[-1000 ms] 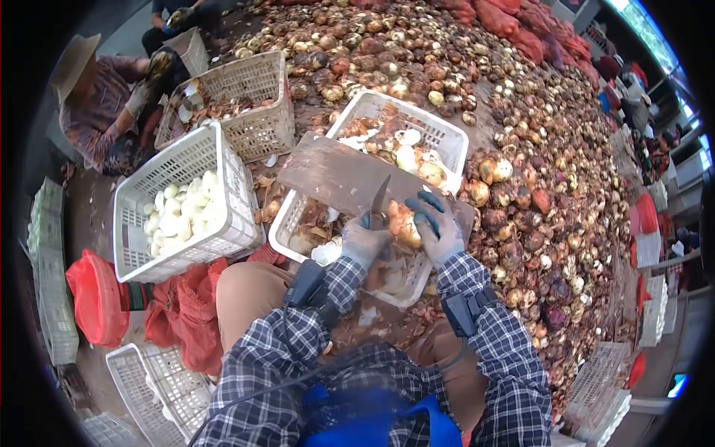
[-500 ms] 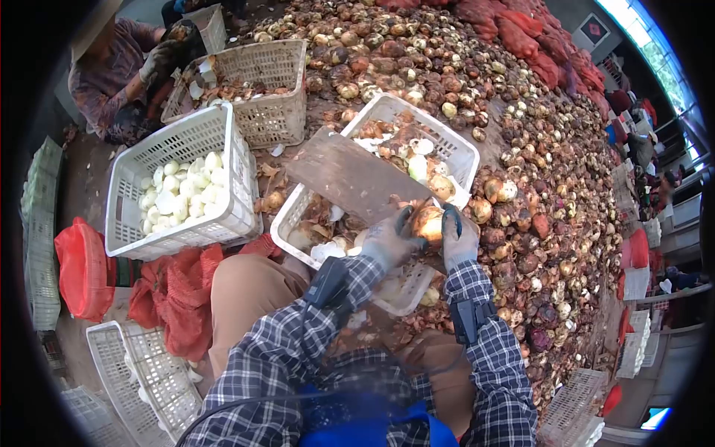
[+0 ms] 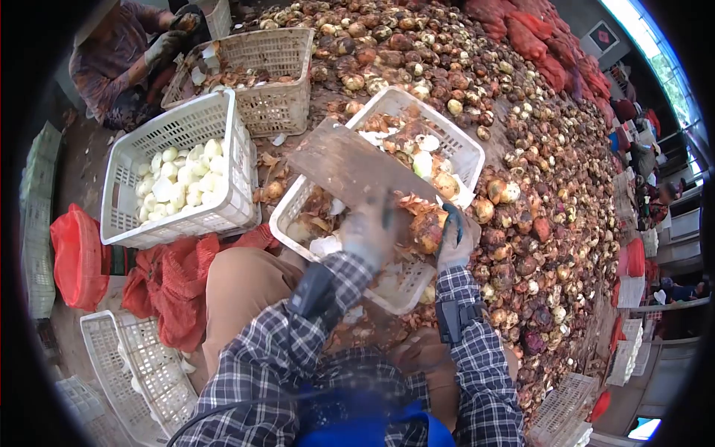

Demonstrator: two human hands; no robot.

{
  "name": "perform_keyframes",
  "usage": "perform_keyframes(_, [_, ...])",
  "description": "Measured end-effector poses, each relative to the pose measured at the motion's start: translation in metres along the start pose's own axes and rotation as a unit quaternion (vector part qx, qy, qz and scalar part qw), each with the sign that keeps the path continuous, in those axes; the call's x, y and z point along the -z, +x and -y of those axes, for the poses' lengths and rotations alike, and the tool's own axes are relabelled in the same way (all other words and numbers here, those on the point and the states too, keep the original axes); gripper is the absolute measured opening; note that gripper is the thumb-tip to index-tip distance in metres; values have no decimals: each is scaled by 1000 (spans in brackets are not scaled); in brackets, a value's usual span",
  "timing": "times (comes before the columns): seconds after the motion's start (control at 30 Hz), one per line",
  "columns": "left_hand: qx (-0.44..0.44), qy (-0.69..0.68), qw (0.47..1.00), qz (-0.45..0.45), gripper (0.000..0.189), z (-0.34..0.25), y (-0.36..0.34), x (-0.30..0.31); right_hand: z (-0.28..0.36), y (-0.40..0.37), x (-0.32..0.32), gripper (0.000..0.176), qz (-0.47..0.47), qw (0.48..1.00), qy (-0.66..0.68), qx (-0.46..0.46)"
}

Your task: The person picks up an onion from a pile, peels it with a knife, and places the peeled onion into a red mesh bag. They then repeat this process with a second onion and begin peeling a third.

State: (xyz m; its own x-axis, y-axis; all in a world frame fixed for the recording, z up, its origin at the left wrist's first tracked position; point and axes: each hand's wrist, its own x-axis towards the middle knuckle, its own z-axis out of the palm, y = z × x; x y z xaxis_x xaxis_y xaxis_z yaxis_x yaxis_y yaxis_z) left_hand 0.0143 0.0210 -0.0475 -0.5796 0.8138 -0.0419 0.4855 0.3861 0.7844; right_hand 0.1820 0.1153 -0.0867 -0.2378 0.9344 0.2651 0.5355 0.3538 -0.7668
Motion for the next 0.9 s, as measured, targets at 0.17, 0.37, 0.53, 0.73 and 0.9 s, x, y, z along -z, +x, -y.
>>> perform_keyframes(0.17, [-125, -244, 962, -13, 52, 31, -14, -69, -8, 5, -24, 32, -6, 999, 41, -9])
perform_keyframes(0.37, [114, -304, 942, 82, 43, 25, -22, -52, 25, -8, -20, 31, 4, 991, 128, -45])
perform_keyframes(0.53, [57, -201, 977, -52, 46, 30, -8, -41, 21, -11, -28, 28, -28, 999, 19, -17])
perform_keyframes(0.73, [-23, -15, 998, 59, 46, 4, -28, 4, 22, -1, -29, 35, -9, 1000, 0, -20])
perform_keyframes(0.9, [-54, 98, 978, 176, 41, 7, -47, -8, 27, -3, -33, 35, -28, 999, -8, -21])
